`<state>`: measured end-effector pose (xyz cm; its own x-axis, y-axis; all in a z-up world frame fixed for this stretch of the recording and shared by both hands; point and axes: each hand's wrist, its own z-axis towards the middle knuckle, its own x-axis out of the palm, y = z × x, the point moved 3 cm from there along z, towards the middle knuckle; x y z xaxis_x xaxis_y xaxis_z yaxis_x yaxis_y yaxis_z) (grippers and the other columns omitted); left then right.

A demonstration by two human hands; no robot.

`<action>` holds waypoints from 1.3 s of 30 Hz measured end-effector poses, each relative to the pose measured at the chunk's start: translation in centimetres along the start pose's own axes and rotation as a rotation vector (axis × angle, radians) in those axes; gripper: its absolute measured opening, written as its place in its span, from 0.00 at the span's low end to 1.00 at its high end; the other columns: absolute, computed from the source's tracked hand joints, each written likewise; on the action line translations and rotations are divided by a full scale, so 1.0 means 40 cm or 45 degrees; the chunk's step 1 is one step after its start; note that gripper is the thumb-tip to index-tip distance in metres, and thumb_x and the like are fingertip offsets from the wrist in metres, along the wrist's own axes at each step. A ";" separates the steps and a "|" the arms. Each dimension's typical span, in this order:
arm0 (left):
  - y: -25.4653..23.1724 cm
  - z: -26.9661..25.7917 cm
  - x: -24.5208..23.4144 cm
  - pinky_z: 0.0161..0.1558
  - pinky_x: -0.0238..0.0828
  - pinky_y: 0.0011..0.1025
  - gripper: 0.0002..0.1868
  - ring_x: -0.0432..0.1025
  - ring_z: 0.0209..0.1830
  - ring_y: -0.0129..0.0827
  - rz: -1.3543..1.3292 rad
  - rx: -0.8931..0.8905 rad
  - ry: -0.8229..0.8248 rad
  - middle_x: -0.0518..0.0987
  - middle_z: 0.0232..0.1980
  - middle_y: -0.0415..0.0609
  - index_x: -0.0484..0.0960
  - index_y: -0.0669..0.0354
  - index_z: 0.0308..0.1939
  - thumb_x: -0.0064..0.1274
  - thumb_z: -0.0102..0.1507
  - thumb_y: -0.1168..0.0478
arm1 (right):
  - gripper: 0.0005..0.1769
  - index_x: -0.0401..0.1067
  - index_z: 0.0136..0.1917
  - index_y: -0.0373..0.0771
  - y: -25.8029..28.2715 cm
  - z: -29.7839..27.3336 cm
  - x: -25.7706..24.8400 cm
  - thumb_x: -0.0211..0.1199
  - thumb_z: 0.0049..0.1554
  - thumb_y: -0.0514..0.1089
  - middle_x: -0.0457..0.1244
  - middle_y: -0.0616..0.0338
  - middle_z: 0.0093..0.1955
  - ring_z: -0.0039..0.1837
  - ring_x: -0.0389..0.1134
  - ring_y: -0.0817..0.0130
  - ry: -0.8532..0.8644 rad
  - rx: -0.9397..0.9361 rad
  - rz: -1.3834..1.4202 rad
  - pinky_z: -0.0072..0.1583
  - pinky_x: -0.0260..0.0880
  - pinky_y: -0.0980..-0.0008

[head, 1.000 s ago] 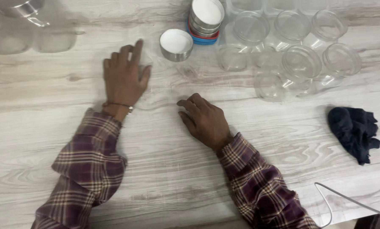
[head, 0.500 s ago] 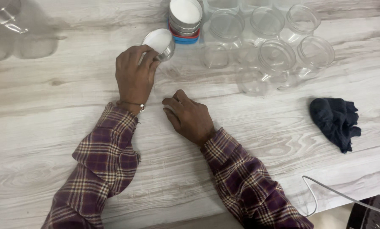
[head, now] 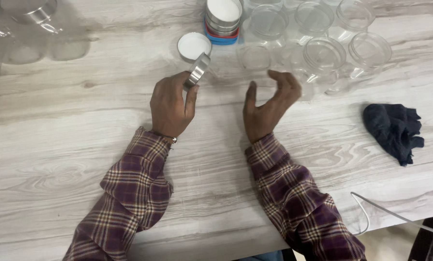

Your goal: The person repeatedly picks up clear glass jars and metal lids, screws the lids onto the jars, and places the assembled jars aside. The person also handles a small plastic container with a red lid, closing it and setting it down.

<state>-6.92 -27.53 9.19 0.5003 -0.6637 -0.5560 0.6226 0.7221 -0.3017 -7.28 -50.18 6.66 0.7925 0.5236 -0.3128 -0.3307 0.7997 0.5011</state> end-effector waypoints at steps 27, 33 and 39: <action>0.126 -0.036 0.021 0.38 0.74 0.32 0.44 0.73 0.53 0.37 -1.913 -1.061 0.162 0.71 0.67 0.60 0.53 0.52 0.81 0.34 0.70 0.30 | 0.65 0.41 0.81 0.43 0.119 -0.022 -0.001 0.84 0.47 0.48 0.43 0.48 0.84 0.85 0.47 0.47 0.614 -0.026 0.375 0.79 0.60 0.51; 0.098 -0.030 0.033 0.62 0.76 0.54 0.50 0.64 0.72 0.53 -1.799 -1.075 0.248 0.61 0.75 0.65 0.46 0.51 0.80 0.34 0.63 0.26 | 0.62 0.45 0.82 0.54 0.125 -0.033 0.005 0.84 0.46 0.48 0.42 0.54 0.84 0.86 0.38 0.49 0.577 -0.386 0.067 0.81 0.51 0.42; 0.092 -0.042 0.050 0.74 0.48 0.58 0.56 0.41 0.83 0.53 -1.484 -1.078 0.395 0.46 0.82 0.65 0.45 0.52 0.81 0.40 0.60 0.23 | 0.54 0.48 0.83 0.56 0.126 -0.043 0.017 0.77 0.52 0.43 0.38 0.57 0.87 0.86 0.36 0.49 0.585 -0.632 -0.286 0.78 0.49 0.41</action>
<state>-4.62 -25.86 5.66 -0.2395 -0.9487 0.2062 -0.0096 -0.2100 -0.9777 -9.27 -45.29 7.58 0.6089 0.3143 -0.7283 -0.4658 0.8849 -0.0075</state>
